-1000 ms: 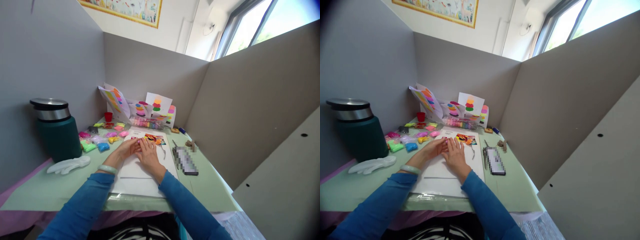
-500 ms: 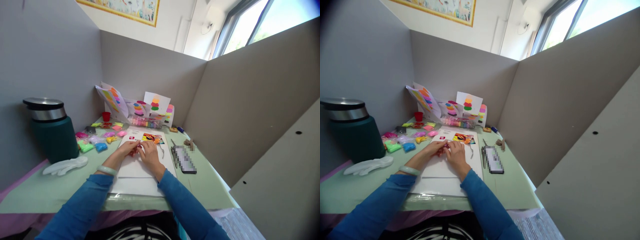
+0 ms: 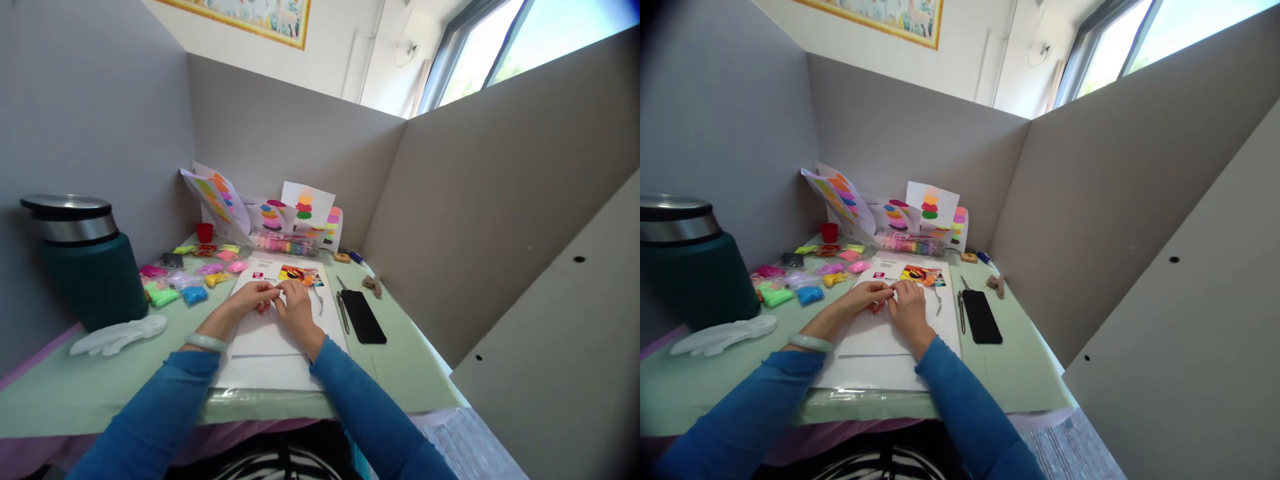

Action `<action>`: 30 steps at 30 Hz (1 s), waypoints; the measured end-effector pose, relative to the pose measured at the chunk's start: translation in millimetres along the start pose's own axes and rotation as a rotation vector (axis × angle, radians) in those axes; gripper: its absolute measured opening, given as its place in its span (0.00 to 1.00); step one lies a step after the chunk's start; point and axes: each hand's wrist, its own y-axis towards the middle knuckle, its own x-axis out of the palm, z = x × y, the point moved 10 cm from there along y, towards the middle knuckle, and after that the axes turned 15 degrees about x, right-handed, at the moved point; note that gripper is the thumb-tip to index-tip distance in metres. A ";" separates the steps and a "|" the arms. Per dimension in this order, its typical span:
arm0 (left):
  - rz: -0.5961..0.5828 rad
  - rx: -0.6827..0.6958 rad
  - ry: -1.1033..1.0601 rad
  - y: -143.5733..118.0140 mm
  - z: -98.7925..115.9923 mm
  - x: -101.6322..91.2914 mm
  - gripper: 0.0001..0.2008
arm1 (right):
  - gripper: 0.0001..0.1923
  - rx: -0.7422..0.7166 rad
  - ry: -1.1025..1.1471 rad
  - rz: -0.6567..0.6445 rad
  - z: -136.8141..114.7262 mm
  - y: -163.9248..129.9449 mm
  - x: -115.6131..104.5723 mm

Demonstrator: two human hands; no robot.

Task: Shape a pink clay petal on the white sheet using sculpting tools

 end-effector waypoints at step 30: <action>0.049 -0.019 -0.148 -1.6 2.7 2.1 0.15 | 0.11 -0.013 0.095 0.078 2.6 -0.1 -9.5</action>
